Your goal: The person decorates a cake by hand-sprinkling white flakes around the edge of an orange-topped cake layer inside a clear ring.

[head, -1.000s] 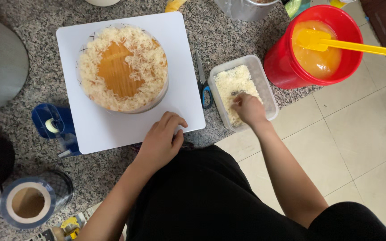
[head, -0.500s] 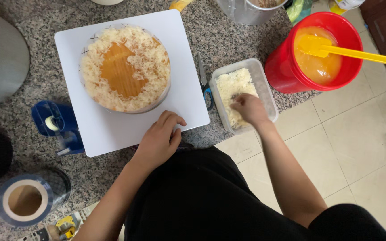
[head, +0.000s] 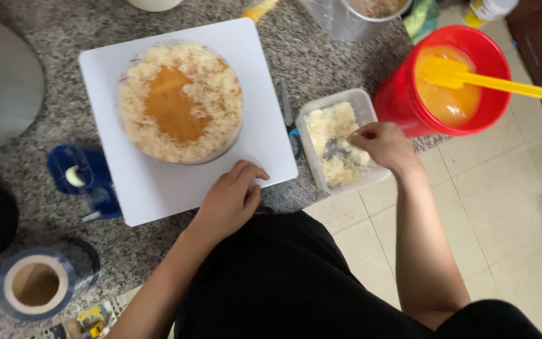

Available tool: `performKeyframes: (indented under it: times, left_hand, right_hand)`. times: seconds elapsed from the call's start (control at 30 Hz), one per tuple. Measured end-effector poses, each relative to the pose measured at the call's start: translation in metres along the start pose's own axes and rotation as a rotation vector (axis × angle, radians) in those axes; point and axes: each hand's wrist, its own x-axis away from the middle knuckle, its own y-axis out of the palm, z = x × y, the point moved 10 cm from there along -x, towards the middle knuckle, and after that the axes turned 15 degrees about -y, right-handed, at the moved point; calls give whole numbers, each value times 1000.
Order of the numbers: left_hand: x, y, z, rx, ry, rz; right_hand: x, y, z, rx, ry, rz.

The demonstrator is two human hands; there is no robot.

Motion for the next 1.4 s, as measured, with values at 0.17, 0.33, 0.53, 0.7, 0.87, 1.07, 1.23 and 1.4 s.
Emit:
performKeyframes:
  times: [0.17,0.33,0.53,0.7,0.87,1.07,1.23,1.4]
  left_hand:
    - [6,-19,6,142,-80,-8]
    - [23,-67,20,186,-102,115]
    - [37,-138,7,122,-91,501]
    - [28,-159,-8,-177,-99,599]
    - [13,-155,-17,-212,-109,575]
    - [9,-161,-22,-257,-139,593]
    - [1,-149,-11,-249,-59,543]
    - [-1,-158,-16,-311,-148,589]
  right_hand:
    - [7,-48,-77,-117,-168,143]
    - [2,-58,-176,-305,-260,126]
    - [-16,-11,-310,-246,-643,-12]
    - [-20,47,-355,-137,-726,-205]
    - [-25,60,-361,-147,-787,-265]
    - [-29,50,-347,-22,-682,-246]
    - [-32,50,-352,-67,-691,-204]
    - [-33,41,-352,7,-713,-102]
